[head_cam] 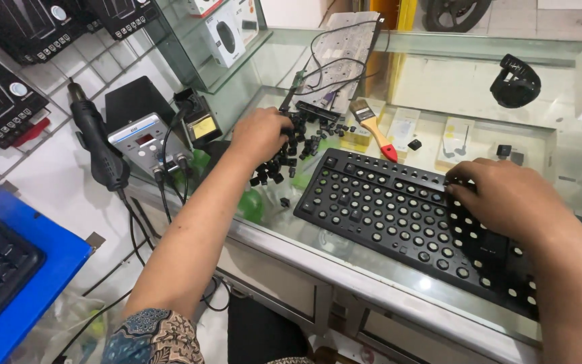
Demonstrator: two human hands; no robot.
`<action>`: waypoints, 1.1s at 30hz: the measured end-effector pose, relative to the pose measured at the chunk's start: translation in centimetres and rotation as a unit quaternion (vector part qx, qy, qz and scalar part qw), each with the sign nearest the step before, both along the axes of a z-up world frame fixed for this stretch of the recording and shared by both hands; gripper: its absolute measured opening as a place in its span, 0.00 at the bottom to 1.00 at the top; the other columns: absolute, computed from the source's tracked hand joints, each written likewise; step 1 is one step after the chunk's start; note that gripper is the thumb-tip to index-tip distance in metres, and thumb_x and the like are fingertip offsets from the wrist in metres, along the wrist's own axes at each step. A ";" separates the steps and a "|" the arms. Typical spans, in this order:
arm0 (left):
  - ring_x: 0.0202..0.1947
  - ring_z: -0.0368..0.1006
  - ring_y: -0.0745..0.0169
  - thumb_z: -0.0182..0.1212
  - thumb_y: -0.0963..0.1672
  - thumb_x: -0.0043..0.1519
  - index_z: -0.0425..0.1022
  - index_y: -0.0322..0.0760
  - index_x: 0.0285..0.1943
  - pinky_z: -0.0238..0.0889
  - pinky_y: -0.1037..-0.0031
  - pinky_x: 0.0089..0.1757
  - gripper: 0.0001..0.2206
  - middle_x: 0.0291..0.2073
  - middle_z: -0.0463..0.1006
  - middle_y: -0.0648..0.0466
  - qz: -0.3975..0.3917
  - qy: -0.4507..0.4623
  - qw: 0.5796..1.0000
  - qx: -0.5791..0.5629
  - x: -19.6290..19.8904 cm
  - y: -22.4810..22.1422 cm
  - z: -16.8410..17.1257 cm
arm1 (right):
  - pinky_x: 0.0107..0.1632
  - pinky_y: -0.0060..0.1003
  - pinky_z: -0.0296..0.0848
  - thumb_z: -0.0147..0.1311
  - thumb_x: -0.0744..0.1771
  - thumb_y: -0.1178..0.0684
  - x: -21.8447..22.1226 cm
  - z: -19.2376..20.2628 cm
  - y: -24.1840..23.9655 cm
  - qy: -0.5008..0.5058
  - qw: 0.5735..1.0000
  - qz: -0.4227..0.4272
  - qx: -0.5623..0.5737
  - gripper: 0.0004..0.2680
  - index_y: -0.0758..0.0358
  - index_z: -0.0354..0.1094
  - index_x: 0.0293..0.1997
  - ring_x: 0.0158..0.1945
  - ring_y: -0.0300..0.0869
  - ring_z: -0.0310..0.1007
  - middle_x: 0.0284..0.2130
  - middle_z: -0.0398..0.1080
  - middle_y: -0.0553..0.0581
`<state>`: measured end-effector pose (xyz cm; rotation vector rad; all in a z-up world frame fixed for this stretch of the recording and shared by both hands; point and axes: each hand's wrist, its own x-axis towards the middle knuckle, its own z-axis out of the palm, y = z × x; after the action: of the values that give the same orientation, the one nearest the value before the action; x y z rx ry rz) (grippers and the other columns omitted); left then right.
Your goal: Manually snapping individual keycaps into a keyboard frame to assemble the device.
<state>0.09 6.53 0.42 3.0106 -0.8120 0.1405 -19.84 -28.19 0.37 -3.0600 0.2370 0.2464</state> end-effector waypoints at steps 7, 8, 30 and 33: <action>0.43 0.77 0.48 0.65 0.47 0.64 0.82 0.42 0.47 0.72 0.55 0.35 0.08 0.44 0.83 0.51 -0.008 0.000 0.995 -0.100 -1.5 -0.7 0.7 | 0.57 0.51 0.75 0.46 0.69 0.41 0.1 -0.6 -0.4 -0.019 1.000 0.011 0.004 0.14 0.44 0.70 0.60 0.61 0.53 0.72 0.59 0.74 0.51; 0.41 0.77 0.59 0.65 0.48 0.64 0.83 0.44 0.48 0.70 0.64 0.40 0.09 0.40 0.83 0.56 -0.010 0.093 0.965 -0.246 -2.6 -1.2 1.2 | 0.56 0.54 0.73 0.48 0.68 0.43 0.2 -1.0 -0.6 -0.121 0.990 0.064 0.024 0.13 0.47 0.73 0.57 0.58 0.55 0.73 0.57 0.75 0.52; 0.42 0.84 0.57 0.62 0.37 0.67 0.79 0.36 0.58 0.80 0.73 0.41 0.11 0.49 0.83 0.48 -0.260 0.202 0.793 -0.513 -12.1 -8.3 1.0 | 0.41 0.35 0.73 0.64 0.65 0.63 -1.5 0.5 5.3 -0.348 0.843 0.141 0.385 0.10 0.57 0.78 0.50 0.37 0.43 0.78 0.33 0.80 0.52; 0.41 0.83 0.52 0.68 0.36 0.62 0.79 0.37 0.55 0.81 0.69 0.38 0.13 0.48 0.81 0.48 -0.323 0.039 0.834 -0.445 -12.9 -8.9 1.1 | 0.38 0.35 0.71 0.64 0.66 0.62 -1.9 0.4 5.8 -0.336 0.834 0.110 0.424 0.09 0.59 0.77 0.50 0.32 0.40 0.71 0.29 0.78 0.52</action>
<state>-12.82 -2.34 1.49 1.7654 -1.2494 0.2758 -21.75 -22.43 0.80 -2.0903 -0.2190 -0.5673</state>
